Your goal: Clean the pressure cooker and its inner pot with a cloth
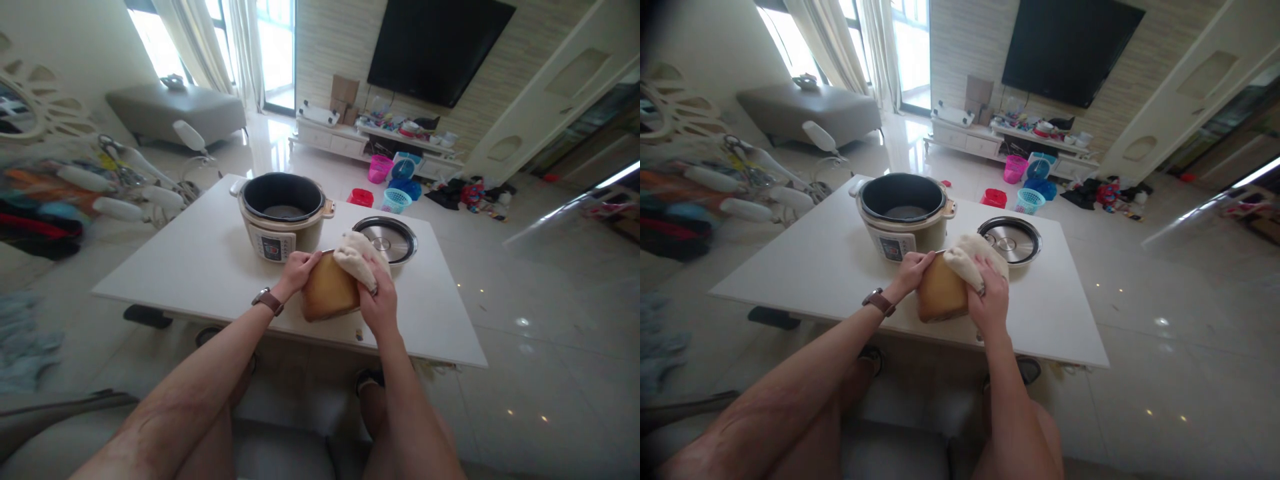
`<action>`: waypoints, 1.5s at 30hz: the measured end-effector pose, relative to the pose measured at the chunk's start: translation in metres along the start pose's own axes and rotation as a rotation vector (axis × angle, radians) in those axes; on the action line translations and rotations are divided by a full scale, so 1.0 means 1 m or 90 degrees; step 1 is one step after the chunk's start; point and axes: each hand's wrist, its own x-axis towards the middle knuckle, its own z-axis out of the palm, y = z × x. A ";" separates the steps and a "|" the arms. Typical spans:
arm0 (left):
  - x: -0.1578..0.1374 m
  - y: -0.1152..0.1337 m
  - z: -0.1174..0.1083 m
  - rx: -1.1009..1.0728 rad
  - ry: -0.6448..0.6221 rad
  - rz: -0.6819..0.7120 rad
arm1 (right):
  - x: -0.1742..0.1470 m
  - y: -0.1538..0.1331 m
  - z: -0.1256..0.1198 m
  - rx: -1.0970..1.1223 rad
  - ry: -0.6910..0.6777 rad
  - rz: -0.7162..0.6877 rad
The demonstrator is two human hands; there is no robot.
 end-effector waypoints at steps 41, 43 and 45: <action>-0.052 0.011 0.001 0.377 -0.112 0.702 | 0.015 0.057 -0.027 0.634 0.491 0.512; -0.054 0.009 0.000 0.389 -0.153 0.707 | 0.015 0.057 -0.028 0.623 0.509 0.503; -0.057 0.007 -0.003 0.395 -0.193 0.721 | 0.015 0.057 -0.031 0.605 0.528 0.489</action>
